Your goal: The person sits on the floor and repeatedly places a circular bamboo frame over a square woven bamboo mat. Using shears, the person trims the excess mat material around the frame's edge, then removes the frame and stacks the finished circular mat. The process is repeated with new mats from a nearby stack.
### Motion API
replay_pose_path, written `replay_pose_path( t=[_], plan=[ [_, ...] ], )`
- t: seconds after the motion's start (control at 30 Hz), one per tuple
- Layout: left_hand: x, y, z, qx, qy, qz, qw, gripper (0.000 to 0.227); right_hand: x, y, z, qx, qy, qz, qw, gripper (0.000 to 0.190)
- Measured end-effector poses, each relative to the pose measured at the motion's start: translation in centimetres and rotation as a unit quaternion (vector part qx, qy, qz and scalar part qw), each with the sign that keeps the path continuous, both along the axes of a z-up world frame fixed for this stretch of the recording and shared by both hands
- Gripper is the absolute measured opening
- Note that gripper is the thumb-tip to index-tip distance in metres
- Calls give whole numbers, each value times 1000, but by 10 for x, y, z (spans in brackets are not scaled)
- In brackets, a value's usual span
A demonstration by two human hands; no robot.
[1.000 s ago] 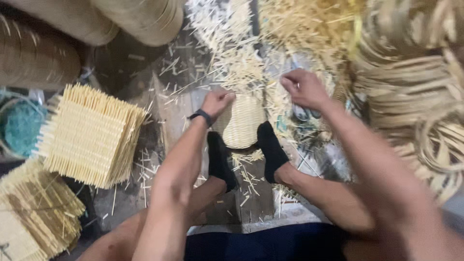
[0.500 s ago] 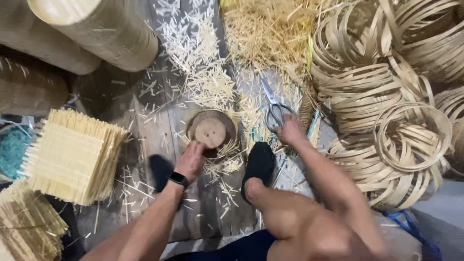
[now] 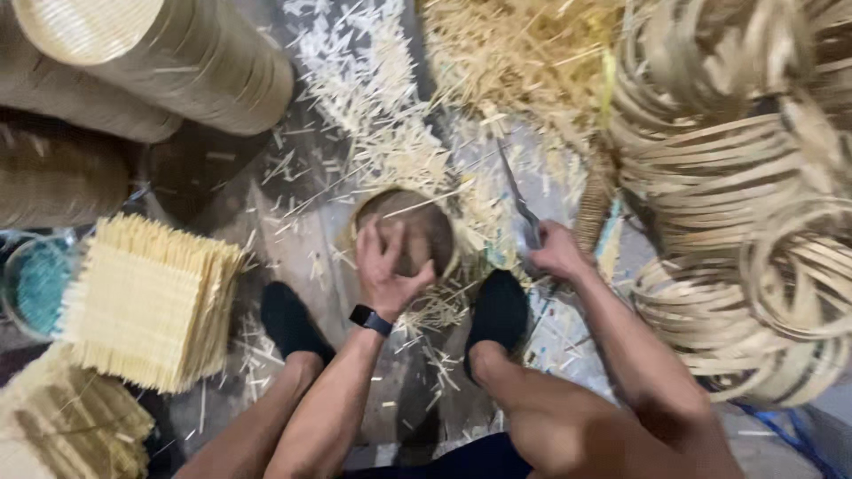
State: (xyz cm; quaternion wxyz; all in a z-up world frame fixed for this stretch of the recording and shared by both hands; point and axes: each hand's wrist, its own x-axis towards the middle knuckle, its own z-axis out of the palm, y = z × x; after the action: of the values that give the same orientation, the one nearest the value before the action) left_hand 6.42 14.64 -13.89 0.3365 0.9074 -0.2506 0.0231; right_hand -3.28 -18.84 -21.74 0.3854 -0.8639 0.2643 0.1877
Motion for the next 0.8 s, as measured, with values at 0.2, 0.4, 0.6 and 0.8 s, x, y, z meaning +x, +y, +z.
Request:
replay_pose_path(
  t=[0.2,0.4,0.6,0.8],
  plan=[
    [26,-7,-21,63,74,-81,992,80,-9,15,56,-43,-104,80,990,63],
    [-1,-17,-11,112,108,24,988,104,30,46,71,-213,-100,206,950,68],
    [-8,-28,-12,83,110,62,988,108,51,60,68,-332,-134,239,903,57],
    [-6,-21,-5,68,93,58,992,107,47,57,58,-337,-126,237,902,62]
  ],
)
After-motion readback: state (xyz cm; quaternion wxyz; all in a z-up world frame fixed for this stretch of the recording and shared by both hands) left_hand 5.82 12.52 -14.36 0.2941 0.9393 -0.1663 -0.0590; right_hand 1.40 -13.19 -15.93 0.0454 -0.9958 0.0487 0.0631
